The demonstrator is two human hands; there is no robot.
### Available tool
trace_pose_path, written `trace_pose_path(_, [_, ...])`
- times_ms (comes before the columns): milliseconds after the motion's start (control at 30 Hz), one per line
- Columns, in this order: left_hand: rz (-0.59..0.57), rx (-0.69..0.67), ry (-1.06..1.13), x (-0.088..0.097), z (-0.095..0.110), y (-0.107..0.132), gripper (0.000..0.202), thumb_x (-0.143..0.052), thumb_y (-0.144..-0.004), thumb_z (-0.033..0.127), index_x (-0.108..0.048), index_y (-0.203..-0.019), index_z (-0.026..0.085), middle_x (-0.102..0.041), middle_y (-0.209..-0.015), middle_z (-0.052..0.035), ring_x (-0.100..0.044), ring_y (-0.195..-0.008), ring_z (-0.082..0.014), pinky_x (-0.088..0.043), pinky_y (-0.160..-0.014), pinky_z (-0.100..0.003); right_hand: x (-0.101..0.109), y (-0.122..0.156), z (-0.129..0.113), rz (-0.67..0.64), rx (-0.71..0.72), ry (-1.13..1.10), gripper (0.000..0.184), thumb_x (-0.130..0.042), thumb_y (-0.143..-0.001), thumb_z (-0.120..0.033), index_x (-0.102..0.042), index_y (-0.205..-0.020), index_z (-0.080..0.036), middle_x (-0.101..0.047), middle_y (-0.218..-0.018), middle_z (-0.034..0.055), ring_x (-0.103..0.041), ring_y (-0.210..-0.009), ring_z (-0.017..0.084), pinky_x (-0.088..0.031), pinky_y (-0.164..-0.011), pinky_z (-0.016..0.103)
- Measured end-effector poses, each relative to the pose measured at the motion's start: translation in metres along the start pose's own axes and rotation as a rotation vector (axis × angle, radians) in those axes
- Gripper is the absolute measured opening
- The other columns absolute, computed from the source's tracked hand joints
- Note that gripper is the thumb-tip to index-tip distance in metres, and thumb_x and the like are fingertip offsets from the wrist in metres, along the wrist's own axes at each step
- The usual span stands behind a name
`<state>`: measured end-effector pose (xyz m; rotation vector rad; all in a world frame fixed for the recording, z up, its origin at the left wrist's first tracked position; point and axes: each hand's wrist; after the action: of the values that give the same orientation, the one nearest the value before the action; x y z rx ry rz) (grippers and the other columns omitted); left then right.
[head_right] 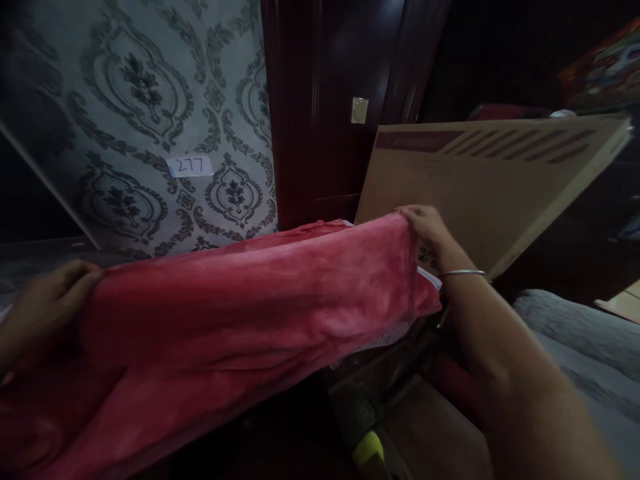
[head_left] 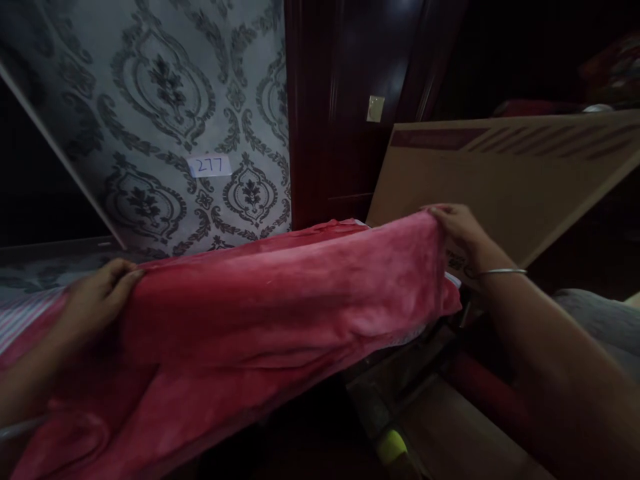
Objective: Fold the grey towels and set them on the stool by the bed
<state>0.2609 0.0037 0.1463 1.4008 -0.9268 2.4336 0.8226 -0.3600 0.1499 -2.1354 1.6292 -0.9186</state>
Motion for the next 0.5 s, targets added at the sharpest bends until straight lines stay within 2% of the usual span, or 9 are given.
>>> trace_pose_path(100, [0.069, -0.045, -0.002, 0.011, 0.004, -0.001, 0.038, -0.033, -0.081, 0.053, -0.052, -0.094, 0.024, -0.064, -0.093, -0.0054, -0.062, -0.089, -0.0275, -0.046, -0.081, -0.036, 0.023, -0.016, -0.026, -0.024, 0.049, 0.092, 0.014, -0.064, -0.086, -0.022, -0.076, -0.083, -0.015, -0.075, -0.104, 0.0117, -0.063, -0.095, 0.021, -0.047, -0.090, 0.034])
trace_pose_path(133, [0.093, -0.055, -0.001, 0.013, 0.004, -0.002, 0.039, -0.032, -0.082, 0.053, -0.053, -0.095, 0.023, -0.065, -0.096, -0.0059, -0.062, -0.092, -0.0276, -0.046, -0.084, -0.036, 0.030, -0.021, -0.032, -0.045, 0.042, 0.142, 0.013, -0.065, -0.085, -0.017, -0.076, -0.080, -0.014, -0.075, -0.103, 0.0114, -0.062, -0.092, 0.020, -0.046, -0.090, 0.034])
trace_pose_path(267, [-0.004, -0.087, -0.052, 0.021, 0.005, 0.000, 0.042, -0.028, -0.080, 0.054, -0.055, -0.090, 0.023, -0.068, -0.094, -0.0081, -0.064, -0.092, -0.0290, -0.046, -0.085, -0.038, 0.057, -0.040, -0.048, -0.190, -0.046, 0.347, 0.012, -0.071, -0.082, -0.011, -0.076, -0.071, -0.014, -0.071, -0.072, 0.0052, -0.058, -0.073, 0.017, -0.043, -0.084, 0.039])
trace_pose_path(333, [-0.006, -0.117, -0.069, 0.025, 0.009, 0.005, 0.049, -0.023, -0.079, 0.058, -0.055, -0.091, 0.023, -0.069, -0.096, -0.0092, -0.065, -0.094, -0.0295, -0.046, -0.085, -0.038, 0.070, -0.049, -0.055, -0.172, -0.010, 0.438, 0.012, -0.074, -0.082, -0.011, -0.075, -0.070, -0.014, -0.070, -0.069, 0.0049, -0.059, -0.074, 0.018, -0.043, -0.084, 0.040])
trace_pose_path(400, [0.006, -0.160, -0.116, 0.032, 0.014, 0.014, 0.055, -0.023, -0.076, 0.064, -0.055, -0.093, 0.024, -0.069, -0.096, -0.0085, -0.065, -0.095, -0.0294, -0.046, -0.083, -0.038, 0.083, -0.058, -0.061, -0.128, 0.046, 0.563, 0.019, -0.076, -0.081, -0.012, -0.071, -0.064, -0.014, -0.072, -0.074, 0.0072, -0.064, -0.084, 0.021, -0.042, -0.087, 0.043])
trace_pose_path(500, [-0.092, -0.204, -0.330, 0.045, 0.019, 0.026, 0.053, -0.035, -0.063, 0.073, -0.052, -0.083, 0.026, -0.066, -0.082, -0.0048, -0.063, -0.078, -0.0283, -0.043, -0.071, -0.038, 0.100, -0.065, -0.073, -0.011, 0.167, 0.608, 0.027, -0.080, -0.082, -0.021, -0.067, -0.060, -0.014, -0.075, -0.087, 0.0106, -0.066, -0.103, 0.028, -0.040, -0.092, 0.049])
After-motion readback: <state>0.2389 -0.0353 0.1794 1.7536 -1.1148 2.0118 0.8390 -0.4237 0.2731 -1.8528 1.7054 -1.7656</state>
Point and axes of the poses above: each hand's wrist, its own y-axis away from the middle knuckle, its own x-axis out of the back of the hand, z = x × y
